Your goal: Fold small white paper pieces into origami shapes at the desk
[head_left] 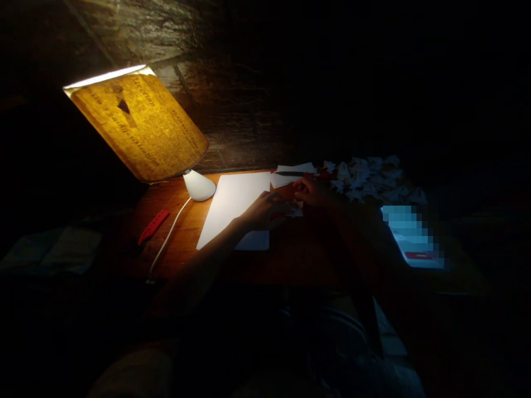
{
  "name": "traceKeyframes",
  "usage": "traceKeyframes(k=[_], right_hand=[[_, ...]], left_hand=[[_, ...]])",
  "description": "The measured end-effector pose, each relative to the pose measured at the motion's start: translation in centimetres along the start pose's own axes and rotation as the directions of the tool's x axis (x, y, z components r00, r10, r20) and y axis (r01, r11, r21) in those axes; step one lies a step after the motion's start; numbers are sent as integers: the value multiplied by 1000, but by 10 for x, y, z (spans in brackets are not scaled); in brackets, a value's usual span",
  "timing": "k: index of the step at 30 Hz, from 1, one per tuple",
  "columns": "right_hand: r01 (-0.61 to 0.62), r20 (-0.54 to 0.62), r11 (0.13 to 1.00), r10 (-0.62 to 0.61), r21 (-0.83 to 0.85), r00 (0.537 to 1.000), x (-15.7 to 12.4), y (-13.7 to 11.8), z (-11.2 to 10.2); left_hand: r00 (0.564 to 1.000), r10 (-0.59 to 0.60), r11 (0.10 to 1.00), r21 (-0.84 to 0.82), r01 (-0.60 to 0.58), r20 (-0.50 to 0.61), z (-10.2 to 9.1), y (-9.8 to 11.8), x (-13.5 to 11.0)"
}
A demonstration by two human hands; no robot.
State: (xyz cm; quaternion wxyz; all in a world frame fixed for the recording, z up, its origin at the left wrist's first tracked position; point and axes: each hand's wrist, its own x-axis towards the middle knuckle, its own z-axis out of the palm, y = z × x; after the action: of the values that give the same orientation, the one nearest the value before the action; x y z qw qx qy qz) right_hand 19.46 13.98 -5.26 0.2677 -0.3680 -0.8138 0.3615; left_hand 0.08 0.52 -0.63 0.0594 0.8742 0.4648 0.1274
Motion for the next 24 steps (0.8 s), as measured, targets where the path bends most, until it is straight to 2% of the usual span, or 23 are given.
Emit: traceKeyframes(k=[4,10,17,24], right_hand=[[15,53,1000,-15,4,998,-7,-8,-8],[16,-31,999,-18,-40,999,-16,-18,-4],[29,-45,999,-30,-25,999,-17,-20,-2],[-54,-38,998,53,-33,998,-9,-18,-1]], left_hand=[[1000,-25,1000,0,25,11,0,6,-4],[998,-56,998,35,56,12,1,17,-10],[999,-12,997,78,9,31,-5,20,2],[998,68,997,43,-68,5,-3,10,16]])
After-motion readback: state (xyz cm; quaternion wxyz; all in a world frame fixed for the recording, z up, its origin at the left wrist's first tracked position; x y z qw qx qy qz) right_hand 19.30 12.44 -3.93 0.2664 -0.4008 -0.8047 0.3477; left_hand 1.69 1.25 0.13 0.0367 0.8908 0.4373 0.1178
